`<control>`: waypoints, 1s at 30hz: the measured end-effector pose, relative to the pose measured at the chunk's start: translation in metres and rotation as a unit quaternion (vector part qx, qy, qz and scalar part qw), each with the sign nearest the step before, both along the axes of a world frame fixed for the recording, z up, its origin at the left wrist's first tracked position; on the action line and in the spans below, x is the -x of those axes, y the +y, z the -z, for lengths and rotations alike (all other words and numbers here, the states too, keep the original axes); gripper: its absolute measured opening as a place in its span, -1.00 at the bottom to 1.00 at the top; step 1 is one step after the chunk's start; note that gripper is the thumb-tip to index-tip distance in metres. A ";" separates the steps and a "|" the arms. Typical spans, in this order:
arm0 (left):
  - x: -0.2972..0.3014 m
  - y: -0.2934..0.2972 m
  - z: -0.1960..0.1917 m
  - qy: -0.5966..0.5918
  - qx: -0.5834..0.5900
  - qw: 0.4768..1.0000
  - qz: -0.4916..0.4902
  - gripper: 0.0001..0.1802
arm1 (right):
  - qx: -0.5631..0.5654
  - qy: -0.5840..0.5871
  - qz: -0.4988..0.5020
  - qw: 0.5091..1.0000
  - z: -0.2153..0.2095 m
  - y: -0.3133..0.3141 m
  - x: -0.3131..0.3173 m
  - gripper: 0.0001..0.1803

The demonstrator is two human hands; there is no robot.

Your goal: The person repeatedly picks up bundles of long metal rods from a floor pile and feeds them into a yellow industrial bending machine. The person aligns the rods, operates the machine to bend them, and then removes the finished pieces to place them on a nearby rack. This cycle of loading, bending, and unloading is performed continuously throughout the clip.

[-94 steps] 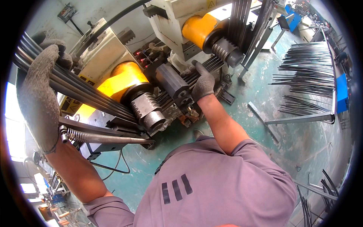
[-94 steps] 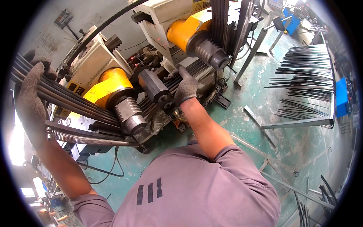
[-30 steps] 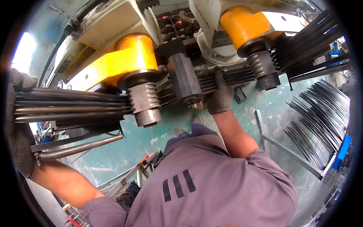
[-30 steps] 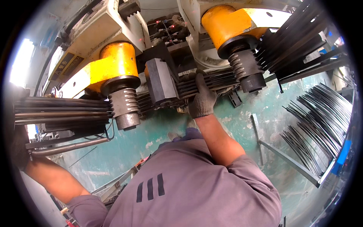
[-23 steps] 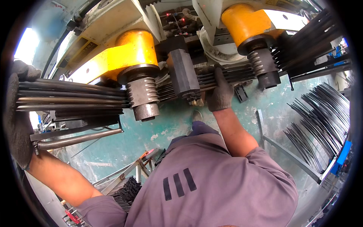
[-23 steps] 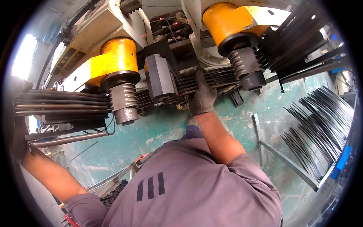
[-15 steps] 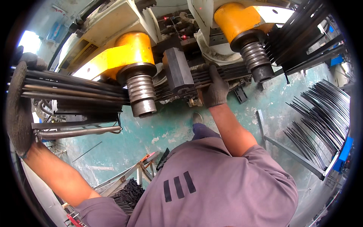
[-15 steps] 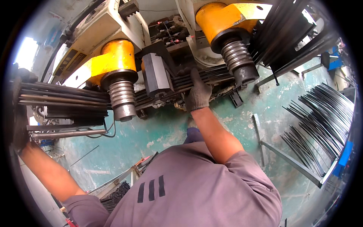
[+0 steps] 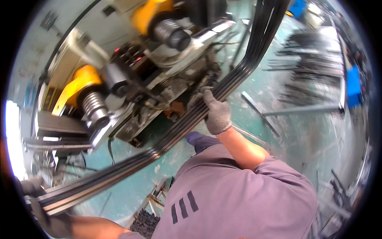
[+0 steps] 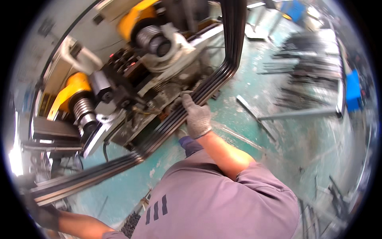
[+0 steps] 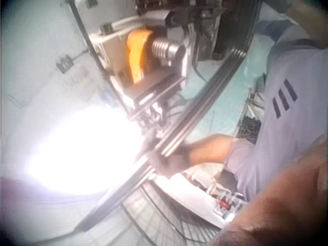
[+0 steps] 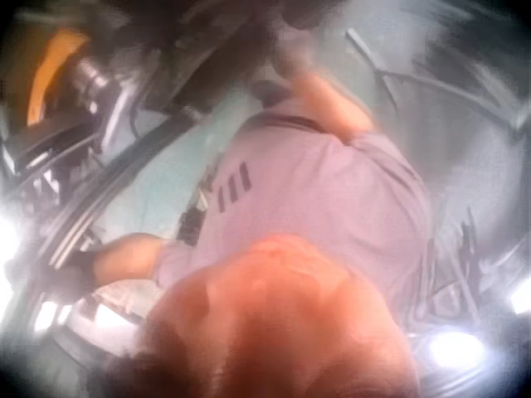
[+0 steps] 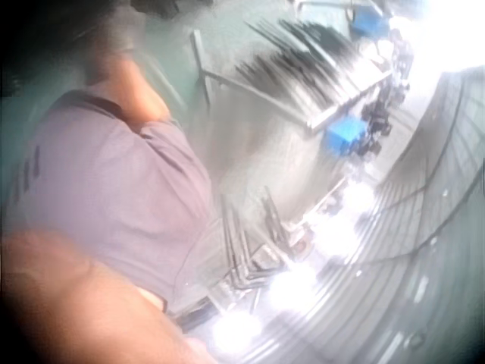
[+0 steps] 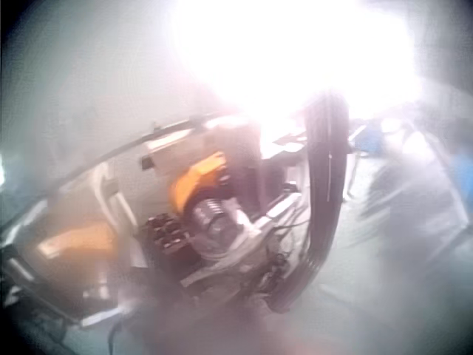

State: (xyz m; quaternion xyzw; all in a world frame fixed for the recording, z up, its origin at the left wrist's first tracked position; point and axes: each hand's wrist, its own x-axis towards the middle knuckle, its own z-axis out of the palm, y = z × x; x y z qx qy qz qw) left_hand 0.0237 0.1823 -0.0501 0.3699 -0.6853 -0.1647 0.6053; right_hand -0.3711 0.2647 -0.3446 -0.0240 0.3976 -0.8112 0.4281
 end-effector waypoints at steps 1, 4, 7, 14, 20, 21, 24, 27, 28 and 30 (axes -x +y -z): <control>-0.003 0.022 0.010 0.036 -0.036 0.999 0.016 -0.58 | -0.001 0.020 0.006 1.000 -0.006 0.029 0.015 -0.67; 0.053 0.042 0.058 0.131 -0.053 0.987 0.070 -0.64 | -0.109 0.125 0.139 0.976 0.004 0.114 0.083 -0.70; 0.066 0.051 0.134 0.246 -0.192 0.946 0.083 -0.61 | -0.185 0.222 0.249 0.925 -0.015 0.214 0.162 -0.68; 0.244 0.152 0.318 0.286 -0.574 0.664 0.384 -0.63 | -0.332 0.368 0.433 0.753 -0.055 0.412 0.323 -0.66; 0.351 0.234 0.414 0.319 -0.811 0.446 0.204 -0.67 | -0.601 0.428 0.397 0.546 -0.042 0.514 0.468 -0.60; 0.369 0.247 0.413 0.282 -0.800 0.479 0.227 -0.66 | -0.651 0.447 0.379 0.482 -0.029 0.525 0.499 -0.59; 0.417 0.270 0.372 0.195 -0.760 0.557 0.273 -0.56 | -0.742 0.387 0.259 0.482 0.001 0.518 0.573 -0.56; 0.452 0.268 0.328 0.164 -0.708 0.628 0.280 -0.58 | -0.738 0.453 0.230 0.444 0.024 0.511 0.634 -0.55; 0.459 0.269 0.311 0.144 -0.681 0.674 0.250 -0.63 | -0.715 0.504 0.233 0.425 0.025 0.516 0.653 -0.54; 0.456 0.270 0.296 0.134 -0.653 0.718 0.201 -0.68 | -0.672 0.579 0.222 0.405 0.023 0.535 0.691 -0.53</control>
